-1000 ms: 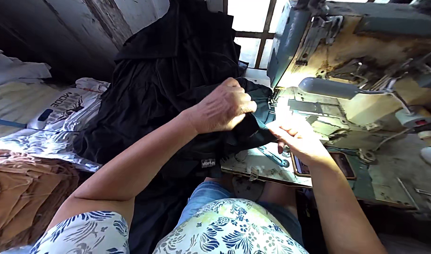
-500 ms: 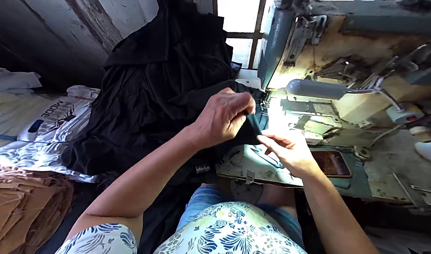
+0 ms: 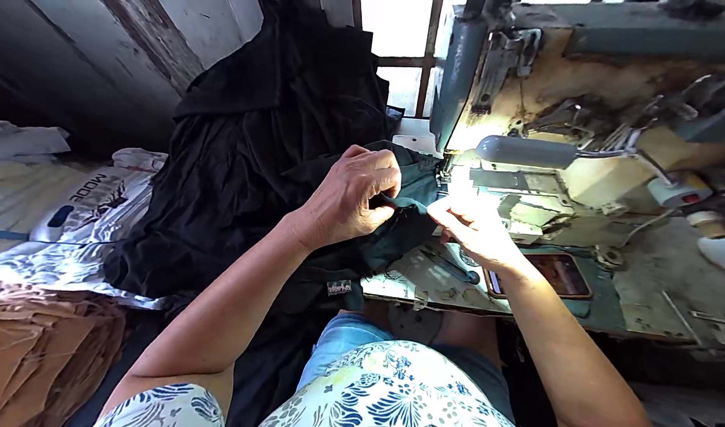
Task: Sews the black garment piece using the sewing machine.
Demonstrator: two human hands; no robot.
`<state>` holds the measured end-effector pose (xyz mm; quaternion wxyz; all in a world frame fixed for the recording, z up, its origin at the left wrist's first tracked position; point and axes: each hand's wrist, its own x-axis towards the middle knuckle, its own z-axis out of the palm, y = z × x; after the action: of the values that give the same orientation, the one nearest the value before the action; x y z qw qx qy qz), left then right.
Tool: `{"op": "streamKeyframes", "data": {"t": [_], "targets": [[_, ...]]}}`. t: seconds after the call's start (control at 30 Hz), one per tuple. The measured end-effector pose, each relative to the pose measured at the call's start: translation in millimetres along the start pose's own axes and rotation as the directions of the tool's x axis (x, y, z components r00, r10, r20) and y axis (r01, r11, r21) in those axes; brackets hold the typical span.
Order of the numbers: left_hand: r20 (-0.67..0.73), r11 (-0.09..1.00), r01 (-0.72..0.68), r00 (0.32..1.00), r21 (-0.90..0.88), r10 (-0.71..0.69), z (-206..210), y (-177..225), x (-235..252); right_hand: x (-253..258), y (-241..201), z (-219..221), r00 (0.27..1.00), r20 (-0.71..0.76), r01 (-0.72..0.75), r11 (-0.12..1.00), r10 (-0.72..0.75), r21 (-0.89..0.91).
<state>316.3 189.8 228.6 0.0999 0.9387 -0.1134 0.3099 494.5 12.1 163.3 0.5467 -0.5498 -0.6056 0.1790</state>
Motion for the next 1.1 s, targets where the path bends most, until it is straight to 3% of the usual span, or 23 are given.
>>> {"op": "streamKeyframes", "data": {"t": [0.13,0.3,0.47,0.67,0.83,1.0,1.1], "targets": [[-0.036,0.967,0.114,0.992,-0.227,-0.125,-8.0,-1.5,-1.7,16.9,3.6,-12.6,0.998,0.058,-0.026,0.995,0.032,-0.097],[-0.059,0.975,0.19,0.979,-0.116,-0.198,-20.9,-19.0,-15.8,19.0,8.9,-13.8,0.995,-0.002,-0.095,0.992,0.095,-0.088],[-0.08,0.984,0.125,0.988,-0.126,-0.135,-21.8,-23.2,-21.2,19.9,9.0,-12.4,0.99,-0.057,-0.131,0.988,0.127,-0.078],[-0.102,0.975,0.044,0.992,-0.217,-0.067,-22.3,-5.7,-12.3,13.3,-5.0,-4.1,0.996,0.015,-0.091,0.993,0.092,-0.082],[-0.078,0.963,-0.042,0.997,-0.264,0.021,-13.4,12.3,-1.5,-1.1,-33.3,4.6,0.995,0.082,-0.064,0.99,0.053,0.126],[0.016,0.941,-0.07,0.997,-0.33,0.079,-1.8,26.4,6.3,-21.1,-40.8,13.4,0.996,0.007,-0.089,0.974,0.09,0.206],[0.045,0.946,-0.061,0.996,-0.317,0.079,9.6,44.7,1.0,-39.6,-37.0,21.7,0.999,-0.046,-0.01,0.99,0.016,0.14]]}}
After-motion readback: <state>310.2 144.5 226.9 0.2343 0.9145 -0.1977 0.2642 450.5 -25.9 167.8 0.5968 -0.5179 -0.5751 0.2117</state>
